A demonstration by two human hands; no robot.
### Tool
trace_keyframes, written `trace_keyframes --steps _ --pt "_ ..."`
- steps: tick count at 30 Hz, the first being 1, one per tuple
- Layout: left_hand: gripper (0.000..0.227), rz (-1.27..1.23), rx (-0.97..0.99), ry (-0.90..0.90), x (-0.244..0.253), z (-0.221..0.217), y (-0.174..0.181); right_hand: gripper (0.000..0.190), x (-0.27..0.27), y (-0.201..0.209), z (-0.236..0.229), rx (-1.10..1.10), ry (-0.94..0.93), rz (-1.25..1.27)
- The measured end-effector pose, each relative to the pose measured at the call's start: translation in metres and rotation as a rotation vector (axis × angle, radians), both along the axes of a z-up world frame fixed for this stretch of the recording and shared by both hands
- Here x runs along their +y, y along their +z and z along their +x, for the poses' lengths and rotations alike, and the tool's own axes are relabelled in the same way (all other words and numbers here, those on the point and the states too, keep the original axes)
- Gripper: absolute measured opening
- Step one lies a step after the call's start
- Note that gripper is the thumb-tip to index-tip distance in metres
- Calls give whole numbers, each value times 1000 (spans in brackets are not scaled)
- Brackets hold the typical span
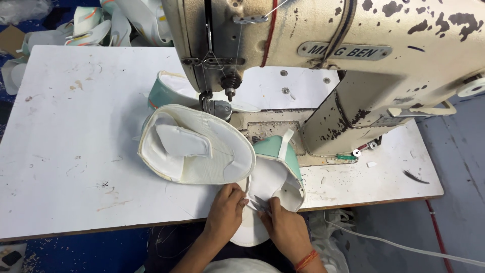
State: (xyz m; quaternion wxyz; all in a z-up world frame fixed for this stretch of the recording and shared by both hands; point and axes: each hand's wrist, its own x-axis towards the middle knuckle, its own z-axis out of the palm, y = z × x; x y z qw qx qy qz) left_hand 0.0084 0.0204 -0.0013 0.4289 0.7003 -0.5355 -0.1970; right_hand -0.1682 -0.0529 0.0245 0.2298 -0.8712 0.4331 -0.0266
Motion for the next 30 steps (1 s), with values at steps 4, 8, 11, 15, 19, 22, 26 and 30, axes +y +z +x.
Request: trace_keyframes --steps 4,8,11,15,19,22,26,30 --pt "9 96 -35 -15 -4 -1 4 38 -1 1 1 106 27 10" --pt "11 138 -48 -11 -8 -2 8 36 -2 3 2 127 68 -6" --pt "11 183 -15 -4 -9 -1 5 35 -3 6 5 160 76 13" --pt "10 133 -35 -72 -7 1 8 33 -5 -1 2 138 91 4" --pt "25 125 -62 -150 -6 3 15 29 -6 2 3 126 107 -14" --pt "20 196 -40 -143 -6 4 6 28 -6 0 4 145 128 -15" --pt "8 260 3 -69 -10 2 9 26 -6 -3 2 144 140 -27" --pt "8 238 -35 13 -16 -5 7 26 -6 0 5 158 140 -10"
